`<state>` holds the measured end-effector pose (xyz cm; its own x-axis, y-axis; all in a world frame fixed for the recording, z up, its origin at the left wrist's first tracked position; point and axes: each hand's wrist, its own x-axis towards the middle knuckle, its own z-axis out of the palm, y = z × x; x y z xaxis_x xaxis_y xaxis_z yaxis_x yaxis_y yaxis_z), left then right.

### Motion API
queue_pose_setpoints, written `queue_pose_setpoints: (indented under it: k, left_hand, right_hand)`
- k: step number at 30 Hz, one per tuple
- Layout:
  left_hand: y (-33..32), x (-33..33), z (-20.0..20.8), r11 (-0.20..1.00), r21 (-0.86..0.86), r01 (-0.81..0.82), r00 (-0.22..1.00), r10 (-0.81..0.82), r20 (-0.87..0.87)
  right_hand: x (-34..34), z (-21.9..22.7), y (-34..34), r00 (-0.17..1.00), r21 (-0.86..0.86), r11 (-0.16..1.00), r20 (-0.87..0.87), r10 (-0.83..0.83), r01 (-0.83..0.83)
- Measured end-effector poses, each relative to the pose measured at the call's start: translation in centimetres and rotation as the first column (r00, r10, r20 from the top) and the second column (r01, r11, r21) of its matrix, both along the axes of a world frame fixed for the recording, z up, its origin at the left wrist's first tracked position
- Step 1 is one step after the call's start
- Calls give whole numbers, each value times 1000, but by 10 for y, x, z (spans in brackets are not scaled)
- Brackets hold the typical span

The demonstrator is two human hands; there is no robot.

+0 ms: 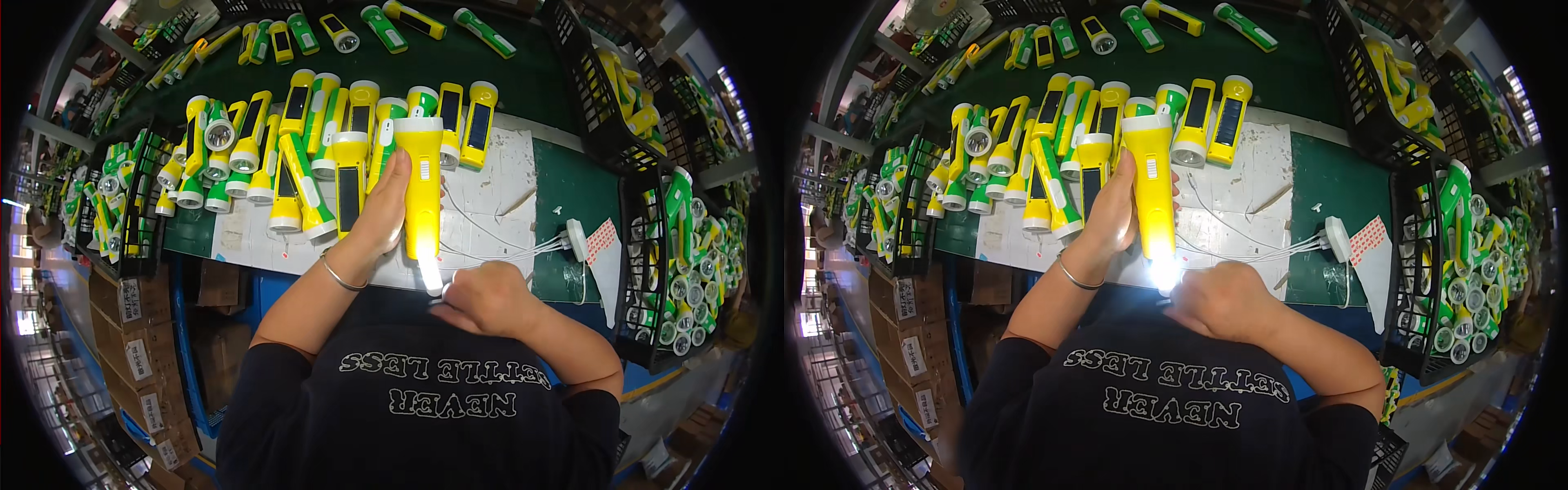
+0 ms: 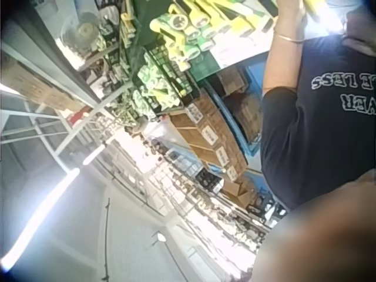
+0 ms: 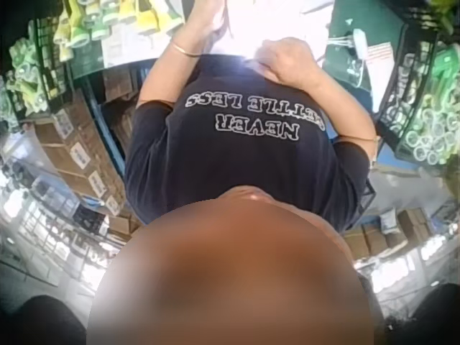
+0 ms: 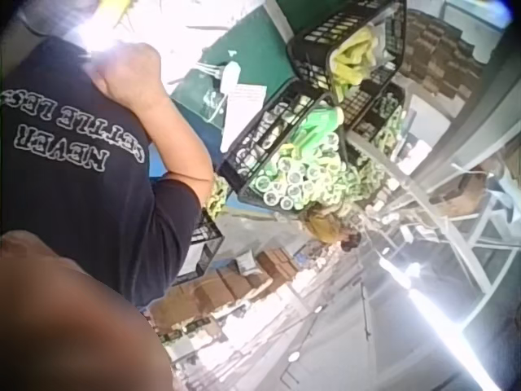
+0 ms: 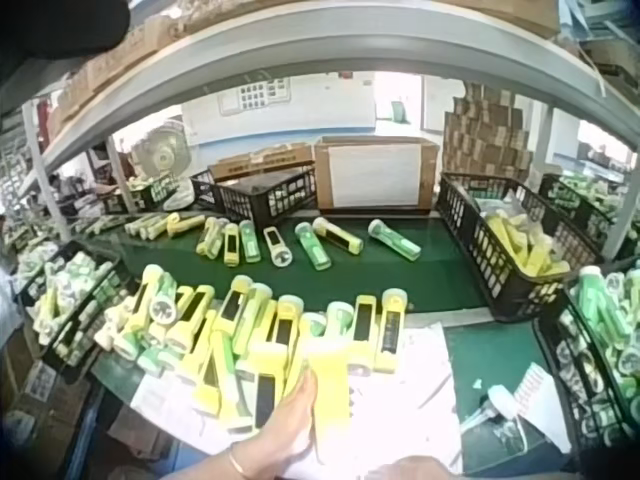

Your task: Assembling and inspecting solar-powered LED flashlights on an assembly line.

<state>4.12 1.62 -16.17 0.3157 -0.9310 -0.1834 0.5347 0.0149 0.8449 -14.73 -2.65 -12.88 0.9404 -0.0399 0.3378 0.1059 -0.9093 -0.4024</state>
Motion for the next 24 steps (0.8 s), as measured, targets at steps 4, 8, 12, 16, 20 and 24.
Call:
queue_pose_setpoints:
  k: [4,8,12,16,20,24]
  left_hand:
    - [3,-22,8,998,-60,34,998,-37,-45]
    - [8,-10,2,994,34,105,957,-110,268]
    - [17,-4,5,979,119,164,892,-199,407]
    - [24,-6,21,975,95,201,566,-195,801]
    - [34,2,32,969,170,181,67,-184,981]
    - [54,31,42,947,303,111,-57,-298,953]
  right_hand:
    - [31,-8,-13,892,447,785,-75,-445,429]
    - [30,-23,-31,915,520,782,-2,-402,345]
    - [21,-11,-60,887,763,522,-142,-440,382]
    - [23,14,-73,924,688,626,-193,-330,367]
    - [14,23,-80,946,713,627,-290,-145,315]
    - [-4,13,-92,946,781,536,-292,-138,320]
